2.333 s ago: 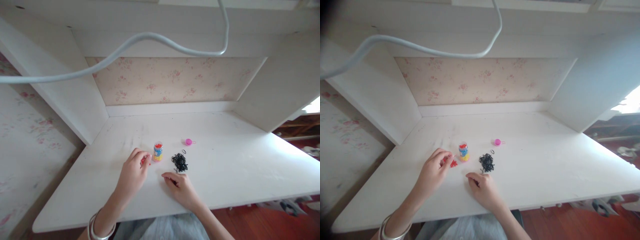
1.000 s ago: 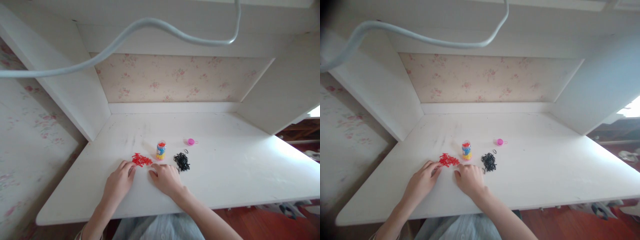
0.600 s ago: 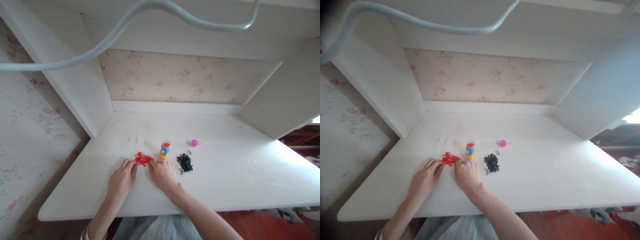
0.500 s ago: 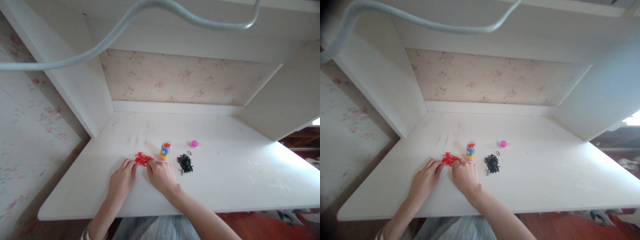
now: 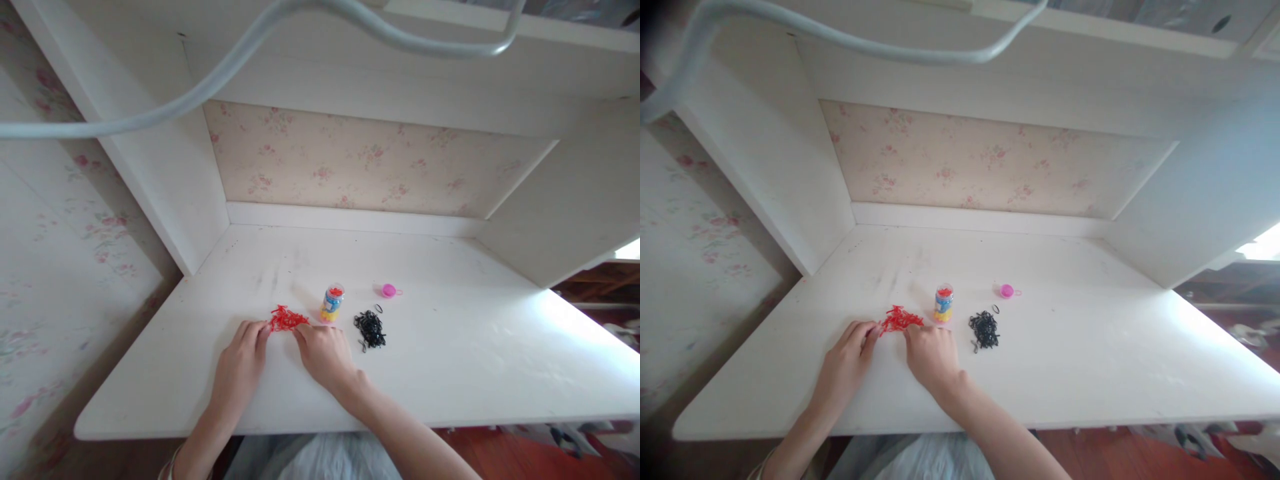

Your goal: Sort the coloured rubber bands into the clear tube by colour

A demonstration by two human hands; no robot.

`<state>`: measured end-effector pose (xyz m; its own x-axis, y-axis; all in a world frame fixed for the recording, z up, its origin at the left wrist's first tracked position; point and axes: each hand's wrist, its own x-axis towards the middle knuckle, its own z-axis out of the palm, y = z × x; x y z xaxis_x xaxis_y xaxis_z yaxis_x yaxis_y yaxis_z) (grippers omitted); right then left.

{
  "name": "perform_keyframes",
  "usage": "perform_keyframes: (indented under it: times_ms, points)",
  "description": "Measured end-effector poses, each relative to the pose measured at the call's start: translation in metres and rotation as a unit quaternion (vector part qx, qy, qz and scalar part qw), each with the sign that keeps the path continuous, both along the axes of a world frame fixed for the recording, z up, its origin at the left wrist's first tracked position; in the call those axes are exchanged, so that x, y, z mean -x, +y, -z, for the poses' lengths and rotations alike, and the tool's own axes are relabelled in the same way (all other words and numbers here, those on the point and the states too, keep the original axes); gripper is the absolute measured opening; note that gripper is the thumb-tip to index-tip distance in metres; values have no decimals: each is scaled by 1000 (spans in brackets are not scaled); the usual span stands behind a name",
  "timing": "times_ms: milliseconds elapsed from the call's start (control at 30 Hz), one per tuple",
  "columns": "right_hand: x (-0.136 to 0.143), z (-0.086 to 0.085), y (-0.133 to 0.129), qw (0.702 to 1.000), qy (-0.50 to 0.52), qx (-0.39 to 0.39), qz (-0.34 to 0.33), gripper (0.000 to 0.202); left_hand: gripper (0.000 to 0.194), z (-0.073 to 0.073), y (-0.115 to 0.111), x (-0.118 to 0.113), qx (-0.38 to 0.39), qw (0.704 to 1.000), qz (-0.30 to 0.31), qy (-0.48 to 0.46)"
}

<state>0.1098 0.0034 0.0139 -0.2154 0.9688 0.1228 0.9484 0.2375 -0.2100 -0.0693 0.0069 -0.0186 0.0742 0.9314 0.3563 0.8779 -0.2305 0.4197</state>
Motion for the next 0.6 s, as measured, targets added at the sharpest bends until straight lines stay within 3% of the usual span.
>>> perform_keyframes:
  times_ms: [167,333,467,600]
  points:
    - [-20,-18,-10,998,59,-7,-3,30,26,-4,-2,-3,14,1000,-17,11]
    - [-43,-42,-17,982,182,-49,-21,36,25,2,0,-1,-3,1000,-23,14]
    - [-63,-61,-9,962,244,-120,31,32,23,5,1,-1,-6,1000,-26,17]
    - [-74,-69,9,959,240,-138,54,29,23,2,-1,-3,5,999,-24,25]
